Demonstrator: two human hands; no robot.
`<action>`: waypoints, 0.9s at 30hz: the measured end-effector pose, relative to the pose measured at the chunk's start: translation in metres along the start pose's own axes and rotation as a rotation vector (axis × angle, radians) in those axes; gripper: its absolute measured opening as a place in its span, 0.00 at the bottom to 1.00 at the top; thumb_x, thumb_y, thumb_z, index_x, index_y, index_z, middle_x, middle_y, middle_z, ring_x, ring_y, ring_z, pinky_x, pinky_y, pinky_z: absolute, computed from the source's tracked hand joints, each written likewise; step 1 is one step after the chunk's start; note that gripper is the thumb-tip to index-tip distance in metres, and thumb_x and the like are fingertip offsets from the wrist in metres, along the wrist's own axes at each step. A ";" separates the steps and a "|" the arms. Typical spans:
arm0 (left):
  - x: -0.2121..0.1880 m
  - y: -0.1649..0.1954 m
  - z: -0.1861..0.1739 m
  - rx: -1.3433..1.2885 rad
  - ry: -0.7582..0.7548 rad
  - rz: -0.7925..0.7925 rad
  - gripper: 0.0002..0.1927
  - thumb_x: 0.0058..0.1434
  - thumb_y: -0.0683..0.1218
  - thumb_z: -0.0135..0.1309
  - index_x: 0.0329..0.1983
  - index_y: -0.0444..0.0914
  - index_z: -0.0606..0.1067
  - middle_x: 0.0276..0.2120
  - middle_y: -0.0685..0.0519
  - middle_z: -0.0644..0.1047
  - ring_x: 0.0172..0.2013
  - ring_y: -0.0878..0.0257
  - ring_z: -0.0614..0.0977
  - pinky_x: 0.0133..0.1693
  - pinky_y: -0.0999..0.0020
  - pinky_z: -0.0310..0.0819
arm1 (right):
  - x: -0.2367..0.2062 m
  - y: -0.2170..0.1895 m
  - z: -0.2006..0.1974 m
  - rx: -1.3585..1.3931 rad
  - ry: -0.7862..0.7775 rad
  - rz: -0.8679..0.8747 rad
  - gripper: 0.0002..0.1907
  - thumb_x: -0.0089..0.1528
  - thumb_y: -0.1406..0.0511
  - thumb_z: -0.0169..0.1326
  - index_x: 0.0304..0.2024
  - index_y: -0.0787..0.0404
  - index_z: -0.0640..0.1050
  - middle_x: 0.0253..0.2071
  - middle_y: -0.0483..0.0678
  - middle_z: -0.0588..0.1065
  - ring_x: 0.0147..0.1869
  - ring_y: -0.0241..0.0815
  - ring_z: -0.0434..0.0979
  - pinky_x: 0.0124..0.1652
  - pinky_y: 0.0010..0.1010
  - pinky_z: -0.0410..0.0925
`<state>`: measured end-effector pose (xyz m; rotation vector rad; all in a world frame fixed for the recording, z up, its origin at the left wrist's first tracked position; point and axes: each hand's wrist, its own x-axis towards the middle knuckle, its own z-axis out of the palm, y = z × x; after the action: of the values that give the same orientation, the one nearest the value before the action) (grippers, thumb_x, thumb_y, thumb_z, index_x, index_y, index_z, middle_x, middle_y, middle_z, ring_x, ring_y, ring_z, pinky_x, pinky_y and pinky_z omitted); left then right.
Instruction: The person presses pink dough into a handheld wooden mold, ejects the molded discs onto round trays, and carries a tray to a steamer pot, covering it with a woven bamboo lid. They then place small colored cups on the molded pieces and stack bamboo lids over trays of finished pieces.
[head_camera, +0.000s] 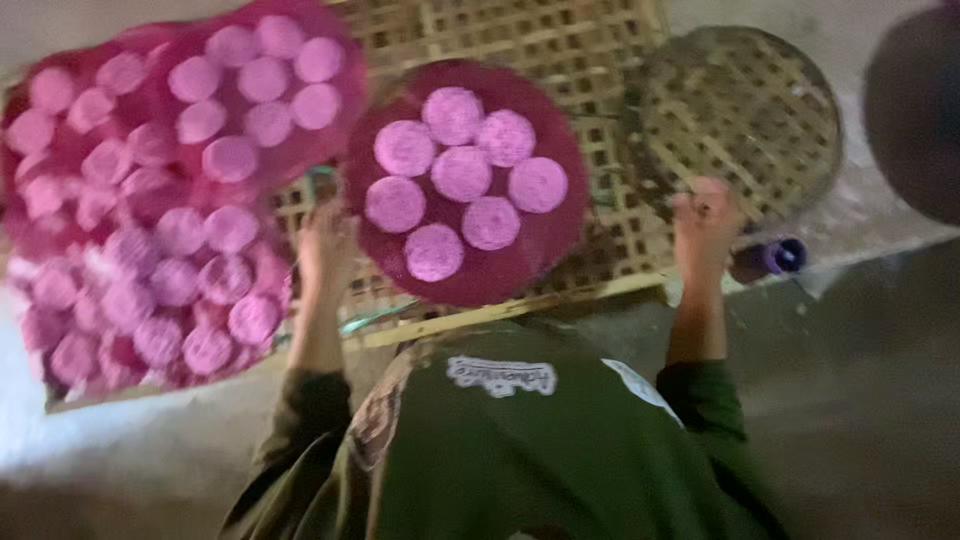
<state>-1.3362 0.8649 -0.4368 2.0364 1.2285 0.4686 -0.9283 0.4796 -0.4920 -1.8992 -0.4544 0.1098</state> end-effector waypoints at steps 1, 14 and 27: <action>0.006 0.003 0.005 0.037 -0.035 -0.156 0.18 0.68 0.46 0.52 0.60 0.38 0.74 0.56 0.47 0.76 0.42 0.57 0.80 0.39 0.61 0.79 | 0.000 -0.013 0.028 -0.074 -0.133 0.209 0.20 0.72 0.64 0.58 0.64 0.67 0.76 0.47 0.74 0.62 0.36 0.60 0.57 0.37 0.53 0.57; 0.083 0.006 0.033 0.153 0.243 0.122 0.23 0.61 0.45 0.58 0.59 0.36 0.69 0.58 0.40 0.68 0.54 0.41 0.75 0.53 0.50 0.74 | 0.001 -0.111 0.151 -0.687 0.009 -0.502 0.08 0.71 0.64 0.60 0.42 0.63 0.77 0.40 0.58 0.75 0.43 0.59 0.78 0.40 0.48 0.69; 0.118 0.018 0.052 0.394 0.247 0.286 0.18 0.52 0.53 0.64 0.43 0.41 0.78 0.50 0.49 0.71 0.53 0.51 0.74 0.49 0.52 0.70 | -0.007 -0.092 0.131 -0.567 0.096 -0.500 0.06 0.74 0.68 0.59 0.47 0.65 0.75 0.40 0.59 0.77 0.42 0.60 0.78 0.40 0.47 0.69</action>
<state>-1.2357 0.9423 -0.4653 2.5718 1.2514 0.6722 -0.9967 0.6204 -0.4570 -2.2571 -0.9532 -0.4847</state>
